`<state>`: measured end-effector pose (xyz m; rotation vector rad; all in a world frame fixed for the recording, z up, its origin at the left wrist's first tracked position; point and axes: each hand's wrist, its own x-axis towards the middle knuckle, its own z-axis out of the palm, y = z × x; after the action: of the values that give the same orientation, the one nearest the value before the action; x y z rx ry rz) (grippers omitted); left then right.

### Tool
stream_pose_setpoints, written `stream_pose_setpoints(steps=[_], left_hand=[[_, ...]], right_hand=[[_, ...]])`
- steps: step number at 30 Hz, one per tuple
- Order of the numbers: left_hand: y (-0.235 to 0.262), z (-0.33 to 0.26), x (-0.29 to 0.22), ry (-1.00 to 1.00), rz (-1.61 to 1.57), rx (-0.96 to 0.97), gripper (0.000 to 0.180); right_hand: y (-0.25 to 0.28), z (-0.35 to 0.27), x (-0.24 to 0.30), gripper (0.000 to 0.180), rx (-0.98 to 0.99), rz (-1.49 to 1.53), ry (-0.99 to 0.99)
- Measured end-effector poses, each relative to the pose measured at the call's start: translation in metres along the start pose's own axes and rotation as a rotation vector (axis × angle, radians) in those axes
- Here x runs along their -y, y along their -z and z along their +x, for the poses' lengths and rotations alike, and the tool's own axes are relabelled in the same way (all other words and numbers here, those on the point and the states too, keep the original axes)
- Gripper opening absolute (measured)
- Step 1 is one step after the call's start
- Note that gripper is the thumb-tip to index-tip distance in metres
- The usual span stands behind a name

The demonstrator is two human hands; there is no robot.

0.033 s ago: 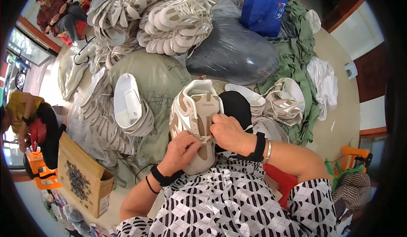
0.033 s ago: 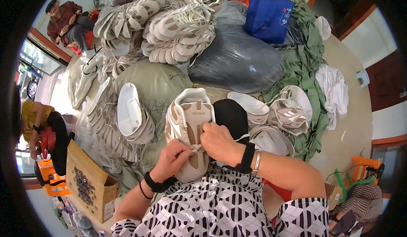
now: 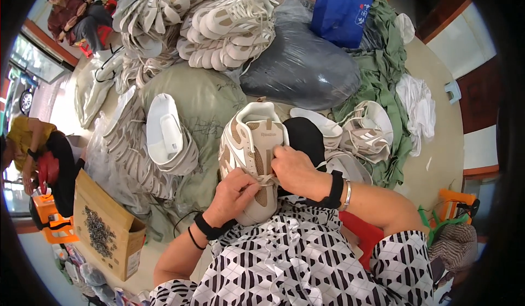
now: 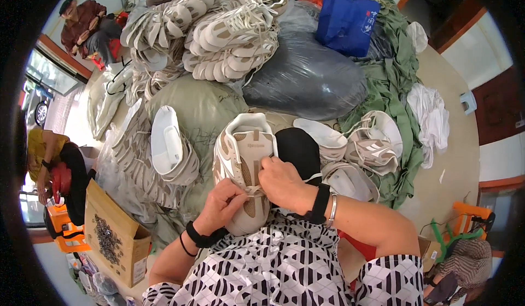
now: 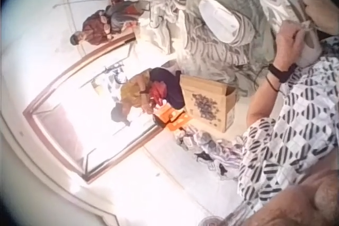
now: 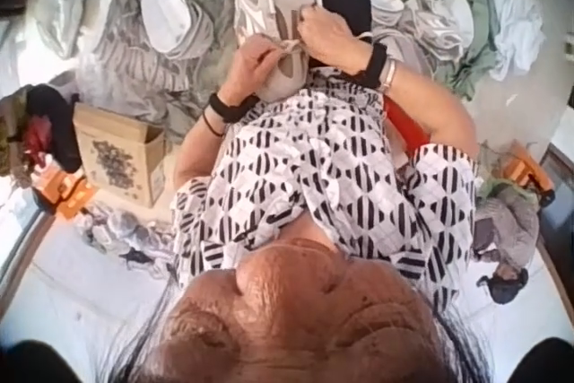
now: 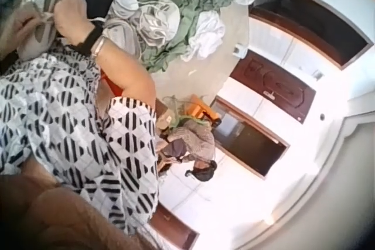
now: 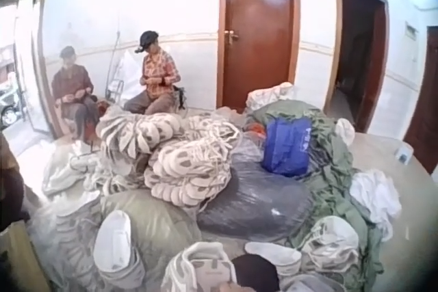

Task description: The recorder is lacing a white and tan athletic shoe while sitting among many shoe components.

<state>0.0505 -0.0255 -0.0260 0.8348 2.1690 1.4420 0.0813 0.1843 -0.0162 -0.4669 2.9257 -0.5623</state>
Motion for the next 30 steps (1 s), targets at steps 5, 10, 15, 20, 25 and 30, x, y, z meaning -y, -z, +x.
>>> stream_pose_setpoints(steps=[5,10,15,20,25,30], left_hand=[[-0.001,0.002,0.014,0.007,-0.09,-0.079,0.012],[0.004,-0.003,0.017,0.252,-0.245,-0.183,0.021],[-0.001,0.002,0.014,0.307,-0.202,-0.184,0.024],[-0.005,-0.002,0.025,0.357,-0.277,-0.203,0.025],[-0.009,0.005,0.013,0.303,-0.134,-0.253,0.024],[0.004,0.021,-0.01,-0.193,0.823,-0.222,0.012]], right_hand=[[0.021,0.02,-0.023,0.013,-0.364,0.992,-0.153],[0.049,0.017,-0.027,0.015,-0.217,1.758,-0.248],[0.018,0.002,-0.035,0.018,-0.044,1.622,-0.492],[0.007,0.0,-0.035,0.02,0.041,1.509,-0.412],[0.005,-0.002,-0.031,0.019,-0.013,1.479,-0.428],[0.004,-0.001,-0.02,0.019,0.0,1.352,-0.305]])
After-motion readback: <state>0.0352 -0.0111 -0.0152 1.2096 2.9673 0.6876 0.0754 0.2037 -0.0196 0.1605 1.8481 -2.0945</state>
